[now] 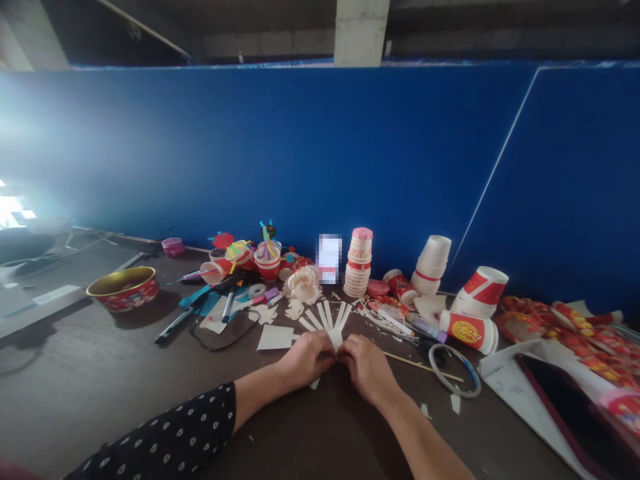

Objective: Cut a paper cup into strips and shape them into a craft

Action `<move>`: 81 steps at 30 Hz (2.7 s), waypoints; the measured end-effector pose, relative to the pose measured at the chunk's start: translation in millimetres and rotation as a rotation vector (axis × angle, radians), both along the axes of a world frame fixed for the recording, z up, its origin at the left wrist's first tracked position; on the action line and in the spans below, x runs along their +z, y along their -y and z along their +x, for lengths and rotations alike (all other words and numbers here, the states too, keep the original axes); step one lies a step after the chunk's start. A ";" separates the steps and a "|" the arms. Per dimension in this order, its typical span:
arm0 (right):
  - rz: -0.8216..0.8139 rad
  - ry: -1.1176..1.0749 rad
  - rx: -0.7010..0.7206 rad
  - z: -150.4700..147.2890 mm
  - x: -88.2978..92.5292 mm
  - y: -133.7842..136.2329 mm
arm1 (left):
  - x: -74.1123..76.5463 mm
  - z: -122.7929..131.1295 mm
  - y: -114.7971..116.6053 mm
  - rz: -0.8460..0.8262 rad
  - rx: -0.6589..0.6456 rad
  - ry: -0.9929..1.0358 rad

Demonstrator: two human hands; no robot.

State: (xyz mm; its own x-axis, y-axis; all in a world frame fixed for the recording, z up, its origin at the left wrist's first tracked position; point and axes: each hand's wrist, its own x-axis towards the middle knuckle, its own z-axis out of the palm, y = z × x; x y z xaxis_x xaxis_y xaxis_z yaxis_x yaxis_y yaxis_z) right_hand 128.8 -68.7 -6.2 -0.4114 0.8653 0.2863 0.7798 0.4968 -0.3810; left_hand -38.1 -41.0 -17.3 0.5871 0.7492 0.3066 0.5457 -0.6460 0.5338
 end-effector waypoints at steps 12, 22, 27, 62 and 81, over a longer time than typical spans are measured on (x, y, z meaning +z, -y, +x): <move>0.208 0.339 0.079 -1.8 -2.1 -2.5 | 9.4 -3.7 4.9 -0.047 0.041 -0.060; 0.170 0.276 0.071 0.4 -6.0 -5.4 | -0.6 -3.7 0.5 0.023 -0.027 0.006; 0.109 0.153 0.037 1.9 -9.7 -6.2 | -2.0 -2.3 0.2 0.019 -0.002 0.012; -0.102 -0.028 -0.085 -2.1 4.5 7.3 | -1.7 0.5 2.0 0.005 0.048 -0.059; 0.172 0.184 0.016 -8.9 -4.7 1.9 | 13.8 -7.6 6.0 -0.030 0.033 -0.158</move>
State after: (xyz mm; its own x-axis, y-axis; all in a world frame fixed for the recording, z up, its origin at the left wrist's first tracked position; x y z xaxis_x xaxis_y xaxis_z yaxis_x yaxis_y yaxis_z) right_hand 119.9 -70.7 -11.0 -0.4836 0.8031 0.3481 0.8195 0.5552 -0.1424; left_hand -45.7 -47.0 -3.5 0.6015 0.7761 0.1893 0.6450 -0.6117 0.4581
